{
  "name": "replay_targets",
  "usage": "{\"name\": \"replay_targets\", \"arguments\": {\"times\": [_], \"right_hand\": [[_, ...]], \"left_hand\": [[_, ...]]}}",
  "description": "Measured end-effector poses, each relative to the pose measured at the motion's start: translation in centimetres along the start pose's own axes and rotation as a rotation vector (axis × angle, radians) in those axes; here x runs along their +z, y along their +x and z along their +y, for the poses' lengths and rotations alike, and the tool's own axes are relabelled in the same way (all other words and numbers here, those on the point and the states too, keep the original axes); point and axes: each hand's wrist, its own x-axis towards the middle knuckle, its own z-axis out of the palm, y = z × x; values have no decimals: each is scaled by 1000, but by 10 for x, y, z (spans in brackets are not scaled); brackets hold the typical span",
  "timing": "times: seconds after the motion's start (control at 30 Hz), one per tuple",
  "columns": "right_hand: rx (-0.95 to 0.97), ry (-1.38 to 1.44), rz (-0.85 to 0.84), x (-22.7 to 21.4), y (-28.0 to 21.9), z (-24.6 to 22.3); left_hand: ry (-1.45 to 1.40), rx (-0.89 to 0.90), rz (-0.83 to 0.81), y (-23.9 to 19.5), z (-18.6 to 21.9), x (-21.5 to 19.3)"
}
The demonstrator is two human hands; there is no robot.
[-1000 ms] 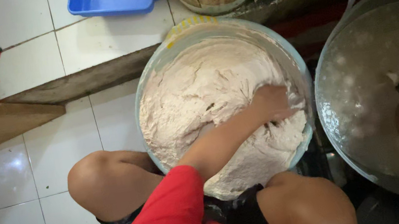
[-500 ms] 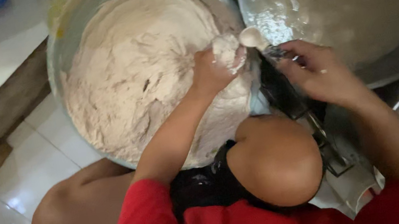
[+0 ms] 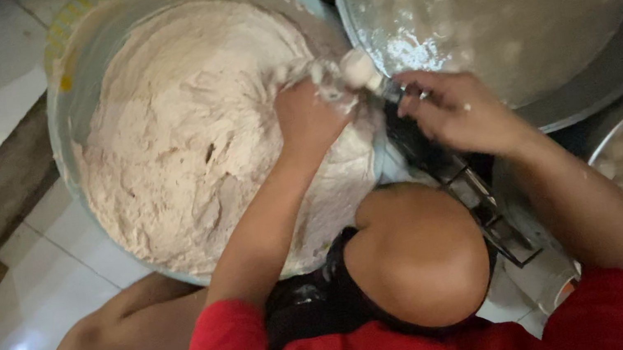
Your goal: The person scoops dough from a large bowl using a small scoop and drops the dough into a pot of boiling water. The person repeats this process continuously, forming small dough balls and placing them into the water.
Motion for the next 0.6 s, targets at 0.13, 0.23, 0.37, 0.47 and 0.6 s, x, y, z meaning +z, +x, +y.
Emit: {"name": "replay_targets", "arguments": {"times": [0.13, 0.23, 0.37, 0.47, 0.6], "right_hand": [[-194, -153, 322, -23, 21, 19], [-245, -286, 433, -43, 36, 28], [-373, -448, 530, -52, 34, 36], [-279, -172, 250, -38, 21, 32], [-158, -41, 37, 0, -1, 18]], "left_hand": [[-26, -12, 21, -16, 8, 0], [-1, 63, -18, -17, -2, 7], [-41, 31, -42, -18, -17, 15], [-220, 9, 68, -23, -15, 19], [-409, -68, 121, -23, -7, 17]]}}
